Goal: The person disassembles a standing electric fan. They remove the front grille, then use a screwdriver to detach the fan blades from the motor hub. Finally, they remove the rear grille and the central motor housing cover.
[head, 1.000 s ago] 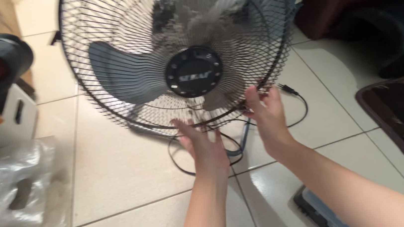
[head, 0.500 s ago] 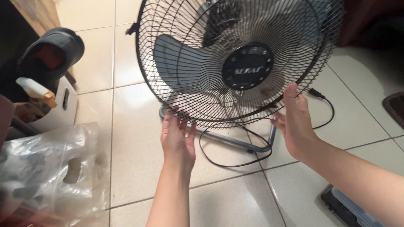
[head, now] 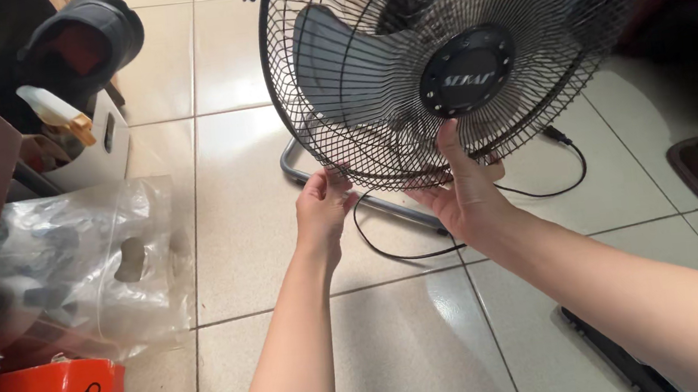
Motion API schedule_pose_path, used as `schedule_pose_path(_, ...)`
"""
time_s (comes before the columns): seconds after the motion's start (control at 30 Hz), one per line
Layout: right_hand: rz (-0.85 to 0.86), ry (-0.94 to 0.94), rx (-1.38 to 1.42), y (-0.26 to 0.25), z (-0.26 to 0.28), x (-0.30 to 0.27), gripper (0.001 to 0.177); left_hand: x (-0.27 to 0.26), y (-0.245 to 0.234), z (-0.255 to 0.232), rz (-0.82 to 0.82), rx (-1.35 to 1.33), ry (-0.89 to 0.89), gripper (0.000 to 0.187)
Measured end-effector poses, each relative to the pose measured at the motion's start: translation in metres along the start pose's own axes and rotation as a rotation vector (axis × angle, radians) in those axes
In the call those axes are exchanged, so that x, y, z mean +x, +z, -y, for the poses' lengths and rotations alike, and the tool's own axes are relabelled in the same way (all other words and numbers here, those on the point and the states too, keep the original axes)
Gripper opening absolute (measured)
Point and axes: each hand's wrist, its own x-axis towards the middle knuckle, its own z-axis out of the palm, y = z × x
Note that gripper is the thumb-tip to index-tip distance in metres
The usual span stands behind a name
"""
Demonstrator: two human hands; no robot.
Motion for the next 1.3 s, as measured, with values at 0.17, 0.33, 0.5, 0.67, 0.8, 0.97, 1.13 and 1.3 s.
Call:
schedule_pose_path(0.17,-0.019,-0.053,-0.012,0.006,0.002,-0.002,0.117,0.0,-0.002,-0.003,0.024,0.305,0.188,0.038)
schedule_pose_path(0.33,-0.027,-0.078,-0.034,0.01,0.005,-0.006,0.121,-0.016,-0.003,-0.026,-0.07,0.771,0.584,0.025)
schedule_pose_path(0.5,-0.099,-0.064,-0.062,0.015,0.005,-0.007,0.127,-0.028,0.002,-0.048,-0.116,0.998,0.502,0.024)
schedule_pose_path(0.67,-0.027,-0.06,-0.121,0.01,0.007,-0.006,0.129,-0.027,0.001,-0.053,-0.105,1.105,0.514,0.027)
schedule_pose_path(0.8,-0.015,-0.044,-0.165,0.008,0.009,-0.005,0.131,-0.024,-0.001,-0.054,-0.083,1.137,0.503,0.026)
schedule_pose_path(0.97,-0.012,-0.053,-0.14,0.009,0.01,-0.006,0.13,-0.029,0.004,-0.056,-0.082,1.072,0.421,0.024)
schedule_pose_path(1.13,-0.071,-0.022,-0.093,0.009,0.015,-0.004,0.13,-0.029,0.003,-0.062,-0.032,1.091,0.434,0.022)
schedule_pose_path(1.3,0.08,-0.097,-0.089,0.0,0.002,-0.005,0.135,-0.02,-0.008,-0.035,0.133,0.665,0.489,0.037)
